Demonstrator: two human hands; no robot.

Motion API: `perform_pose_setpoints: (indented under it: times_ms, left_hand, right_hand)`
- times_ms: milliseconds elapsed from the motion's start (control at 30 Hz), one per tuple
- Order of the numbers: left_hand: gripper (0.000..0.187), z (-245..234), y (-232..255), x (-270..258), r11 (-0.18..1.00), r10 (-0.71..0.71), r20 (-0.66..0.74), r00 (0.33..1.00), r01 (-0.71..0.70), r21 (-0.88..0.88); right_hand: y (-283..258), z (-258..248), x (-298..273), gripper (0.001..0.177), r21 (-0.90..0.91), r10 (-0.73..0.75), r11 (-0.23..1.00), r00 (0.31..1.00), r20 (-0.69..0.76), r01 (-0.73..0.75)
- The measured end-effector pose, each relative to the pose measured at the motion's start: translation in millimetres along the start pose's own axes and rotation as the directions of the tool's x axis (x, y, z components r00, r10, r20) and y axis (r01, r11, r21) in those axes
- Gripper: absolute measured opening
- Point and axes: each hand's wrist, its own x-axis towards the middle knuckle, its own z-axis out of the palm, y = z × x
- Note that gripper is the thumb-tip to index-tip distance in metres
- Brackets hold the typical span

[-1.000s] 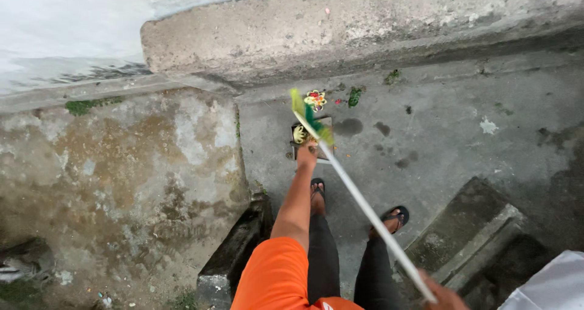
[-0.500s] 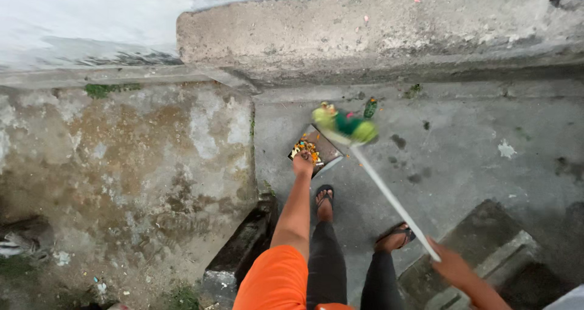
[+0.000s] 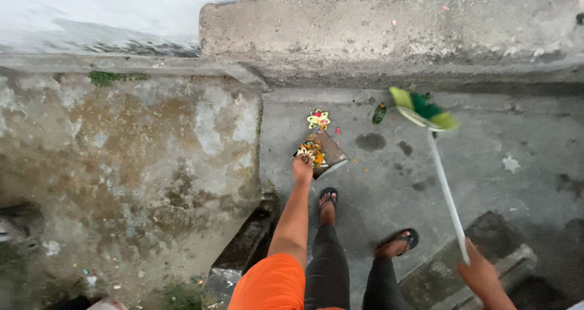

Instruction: The person sweeps debris and flowers from a concrete floor into a metal dustpan using a broom and then carries the dustpan to a waste container to empty it.

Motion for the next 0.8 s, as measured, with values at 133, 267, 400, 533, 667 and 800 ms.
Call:
perform_pose_setpoints:
  times_ms: [133,267,400,533,667,800]
  left_hand:
    - [0.020,-7,3,4,0.989,-0.150,0.033,0.988,0.149,0.014]
    - [0.024,-5,3,12,0.988,-0.102,0.016,0.995,0.099,0.118]
    - [0.023,4,-11,13,0.991,-0.067,0.070,0.995,0.058,0.123]
    - [0.021,6,-20,8,0.984,-0.176,0.129,0.976,0.178,0.001]
    - [0.013,0,-26,0,0.996,-0.032,0.112,0.993,0.041,-0.075]
    - [0.013,0,-27,-14,0.997,-0.034,0.091,0.995,0.040,-0.062]
  right_hand:
    - [-81,1,11,0.085,0.030,0.235,0.970,0.958,0.167,-0.243]
    - [-55,6,-32,0.084,0.040,0.015,0.999,0.952,0.306,-0.028]
    - [5,2,-63,0.083,0.145,-0.044,0.989,0.901,0.431,-0.021]
    - [42,-10,-69,0.081,0.225,-0.023,0.971,0.909,0.417,-0.078]
    - [21,-34,-34,0.080,0.122,-0.139,0.984,0.989,0.050,0.132]
    - [-44,-28,32,0.077,0.175,0.124,0.973,0.980,0.156,-0.151]
